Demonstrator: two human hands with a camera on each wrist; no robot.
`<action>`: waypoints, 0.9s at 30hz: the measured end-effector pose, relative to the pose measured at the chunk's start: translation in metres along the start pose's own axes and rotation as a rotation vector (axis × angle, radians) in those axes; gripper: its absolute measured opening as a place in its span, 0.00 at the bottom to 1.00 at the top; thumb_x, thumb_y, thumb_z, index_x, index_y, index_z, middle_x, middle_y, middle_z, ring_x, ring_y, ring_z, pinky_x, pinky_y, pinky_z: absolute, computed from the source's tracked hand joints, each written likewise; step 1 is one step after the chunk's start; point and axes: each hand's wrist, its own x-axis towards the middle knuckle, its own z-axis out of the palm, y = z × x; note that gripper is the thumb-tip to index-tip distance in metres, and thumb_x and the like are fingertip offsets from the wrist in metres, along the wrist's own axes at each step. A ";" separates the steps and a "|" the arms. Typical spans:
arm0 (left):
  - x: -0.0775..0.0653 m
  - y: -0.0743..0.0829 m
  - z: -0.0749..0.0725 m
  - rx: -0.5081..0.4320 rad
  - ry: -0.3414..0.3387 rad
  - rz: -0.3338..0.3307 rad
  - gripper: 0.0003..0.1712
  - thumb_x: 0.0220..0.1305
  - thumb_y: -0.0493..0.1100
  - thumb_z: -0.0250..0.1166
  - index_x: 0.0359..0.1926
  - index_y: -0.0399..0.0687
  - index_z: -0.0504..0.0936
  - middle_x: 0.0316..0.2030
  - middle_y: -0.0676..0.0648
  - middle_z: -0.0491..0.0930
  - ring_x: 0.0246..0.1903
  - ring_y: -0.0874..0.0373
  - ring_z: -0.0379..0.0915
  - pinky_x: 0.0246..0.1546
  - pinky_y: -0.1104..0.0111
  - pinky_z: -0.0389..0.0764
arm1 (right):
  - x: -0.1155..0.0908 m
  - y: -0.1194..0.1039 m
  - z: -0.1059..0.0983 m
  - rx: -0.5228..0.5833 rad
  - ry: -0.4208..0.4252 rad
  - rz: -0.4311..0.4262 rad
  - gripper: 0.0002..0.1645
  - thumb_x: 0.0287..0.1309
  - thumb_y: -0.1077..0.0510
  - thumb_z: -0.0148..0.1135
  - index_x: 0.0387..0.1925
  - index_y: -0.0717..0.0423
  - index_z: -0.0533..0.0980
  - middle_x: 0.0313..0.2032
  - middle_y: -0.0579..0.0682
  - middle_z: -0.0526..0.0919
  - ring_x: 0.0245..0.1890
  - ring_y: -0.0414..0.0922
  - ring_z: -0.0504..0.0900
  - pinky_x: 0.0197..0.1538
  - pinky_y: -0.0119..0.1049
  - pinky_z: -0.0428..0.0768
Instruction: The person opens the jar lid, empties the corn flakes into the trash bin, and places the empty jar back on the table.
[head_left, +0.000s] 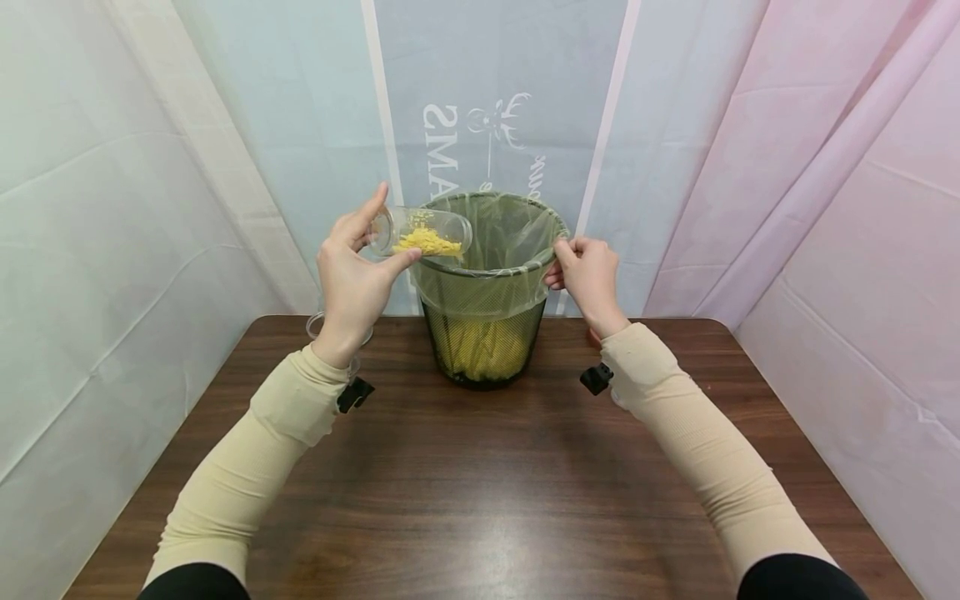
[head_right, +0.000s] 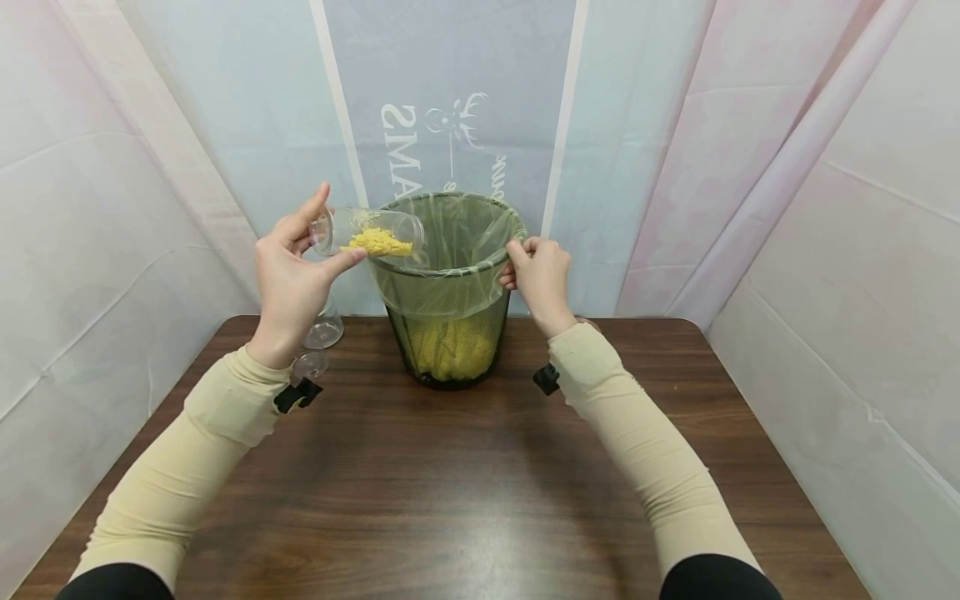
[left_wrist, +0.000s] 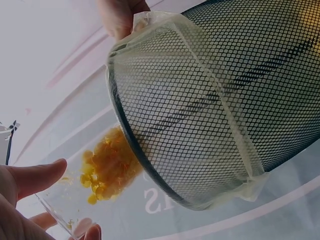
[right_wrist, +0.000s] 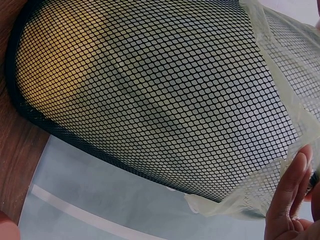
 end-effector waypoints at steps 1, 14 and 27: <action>0.000 0.000 0.000 0.003 0.001 -0.001 0.42 0.41 0.34 0.77 0.59 0.66 0.74 0.43 0.48 0.78 0.37 0.61 0.64 0.52 0.69 0.74 | 0.000 0.000 0.000 0.001 0.001 0.001 0.18 0.61 0.53 0.47 0.25 0.57 0.78 0.15 0.46 0.81 0.14 0.37 0.81 0.24 0.34 0.82; 0.005 0.001 0.002 0.007 0.006 -0.031 0.43 0.43 0.41 0.78 0.62 0.61 0.71 0.41 0.50 0.76 0.37 0.63 0.64 0.46 0.72 0.73 | 0.000 0.000 0.000 -0.010 -0.007 -0.001 0.18 0.62 0.53 0.46 0.25 0.57 0.78 0.16 0.47 0.81 0.15 0.38 0.81 0.25 0.34 0.83; 0.007 0.001 0.003 0.012 -0.002 -0.058 0.42 0.44 0.47 0.77 0.62 0.62 0.71 0.43 0.48 0.76 0.39 0.64 0.65 0.44 0.72 0.72 | 0.000 -0.002 0.001 0.033 0.019 0.014 0.17 0.60 0.55 0.47 0.25 0.60 0.78 0.13 0.44 0.80 0.12 0.37 0.80 0.22 0.34 0.82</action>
